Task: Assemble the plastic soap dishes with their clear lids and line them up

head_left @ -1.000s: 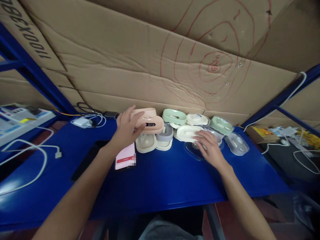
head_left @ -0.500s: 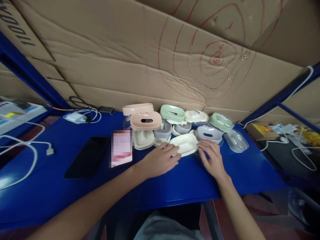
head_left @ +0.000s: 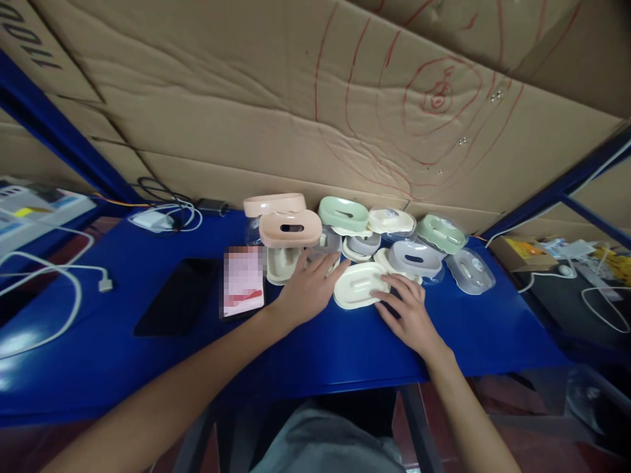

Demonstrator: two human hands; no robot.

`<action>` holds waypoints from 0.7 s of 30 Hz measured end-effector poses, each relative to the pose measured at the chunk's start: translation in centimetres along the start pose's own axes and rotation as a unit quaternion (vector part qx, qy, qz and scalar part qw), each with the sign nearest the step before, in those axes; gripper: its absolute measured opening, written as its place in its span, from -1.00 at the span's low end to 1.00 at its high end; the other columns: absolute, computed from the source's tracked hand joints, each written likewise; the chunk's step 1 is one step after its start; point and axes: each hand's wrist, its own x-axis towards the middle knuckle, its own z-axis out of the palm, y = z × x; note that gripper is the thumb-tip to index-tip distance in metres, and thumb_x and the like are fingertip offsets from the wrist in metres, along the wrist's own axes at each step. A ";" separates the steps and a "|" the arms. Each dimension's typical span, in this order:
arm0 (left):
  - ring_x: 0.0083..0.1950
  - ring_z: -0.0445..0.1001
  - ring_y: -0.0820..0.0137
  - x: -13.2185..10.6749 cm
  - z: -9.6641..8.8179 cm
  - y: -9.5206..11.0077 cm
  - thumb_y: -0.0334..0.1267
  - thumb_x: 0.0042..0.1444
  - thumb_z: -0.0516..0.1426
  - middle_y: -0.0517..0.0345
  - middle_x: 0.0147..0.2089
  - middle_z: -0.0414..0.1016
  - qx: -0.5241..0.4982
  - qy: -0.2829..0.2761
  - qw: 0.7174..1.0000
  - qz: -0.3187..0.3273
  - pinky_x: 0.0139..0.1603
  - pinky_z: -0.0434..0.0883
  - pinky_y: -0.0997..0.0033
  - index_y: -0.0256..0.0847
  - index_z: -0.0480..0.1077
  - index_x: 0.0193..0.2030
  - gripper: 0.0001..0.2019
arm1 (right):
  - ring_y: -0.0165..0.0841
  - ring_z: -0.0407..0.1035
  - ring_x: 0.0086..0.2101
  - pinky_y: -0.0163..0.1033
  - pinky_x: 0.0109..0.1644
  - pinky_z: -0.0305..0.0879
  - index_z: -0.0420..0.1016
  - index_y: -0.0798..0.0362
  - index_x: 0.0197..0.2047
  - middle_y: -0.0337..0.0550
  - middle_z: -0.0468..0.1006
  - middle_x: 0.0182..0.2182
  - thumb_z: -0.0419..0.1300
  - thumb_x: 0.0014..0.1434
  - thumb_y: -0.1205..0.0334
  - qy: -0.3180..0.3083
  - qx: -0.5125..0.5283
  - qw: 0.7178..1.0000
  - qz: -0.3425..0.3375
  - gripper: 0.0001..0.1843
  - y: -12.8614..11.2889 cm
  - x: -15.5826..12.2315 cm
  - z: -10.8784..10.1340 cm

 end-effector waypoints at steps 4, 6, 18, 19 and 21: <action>0.33 0.48 -0.06 0.1 0.5 -0.5 -0.43 0.46 -0.02 -0.25 0.37 0.51 0.014 -0.019 0.998 -0.058 0.32 0.33 -0.19 -0.22 0.41 0.42 -0.53 | -0.07 0.36 0.30 0.14 0.31 0.30 0.59 -0.12 0.16 -0.05 0.58 0.24 0.21 0.49 0.21 -0.017 0.034 0.999 -0.015 -0.76 -2.0 -1.1 0.4; 0.26 0.51 -0.07 0.1 0.7 -0.5 -0.39 0.47 0.01 -0.25 0.26 0.57 0.016 -0.028 0.997 -0.068 0.23 0.39 -0.14 -0.23 0.41 0.41 -0.56 | -0.08 0.38 0.29 0.12 0.28 0.33 0.57 -0.13 0.18 -0.04 0.57 0.24 0.20 0.50 0.21 -0.026 0.052 0.998 -0.016 -0.75 -3.1 -2.0 0.7; 0.08 0.54 0.08 -0.8 -3.3 0.3 -0.41 0.45 0.09 -0.08 0.02 0.55 -0.053 -0.031 0.996 -0.061 0.11 0.50 0.05 -0.25 0.52 0.16 -0.75 | -0.11 0.39 0.29 0.13 0.33 0.44 0.58 -0.13 0.22 0.00 0.52 0.26 0.19 0.50 0.27 -0.024 0.116 0.993 0.017 -0.70 -4.2 -2.8 0.8; 0.06 0.54 0.10 -1.5 -3.9 0.6 -0.43 0.46 0.07 -0.06 0.01 0.54 -0.070 -0.030 0.996 -0.055 0.10 0.51 0.06 -0.23 0.51 0.17 -0.74 | -0.12 0.40 0.29 0.10 0.34 0.45 0.56 -0.13 0.24 0.00 0.52 0.27 0.18 0.50 0.26 -0.032 0.131 0.991 0.020 -0.68 -4.2 -2.9 0.8; 0.05 0.54 0.15 -2.9 -4.9 1.2 -0.46 0.47 0.03 -0.02 -0.01 0.53 -0.096 -0.027 0.994 -0.041 0.11 0.52 0.09 -0.20 0.49 0.17 -0.71 | -0.14 0.40 0.31 0.07 0.35 0.47 0.47 -0.13 0.35 0.01 0.49 0.32 0.19 0.50 0.22 -0.047 0.153 0.987 0.033 -0.60 -4.3 -3.1 0.7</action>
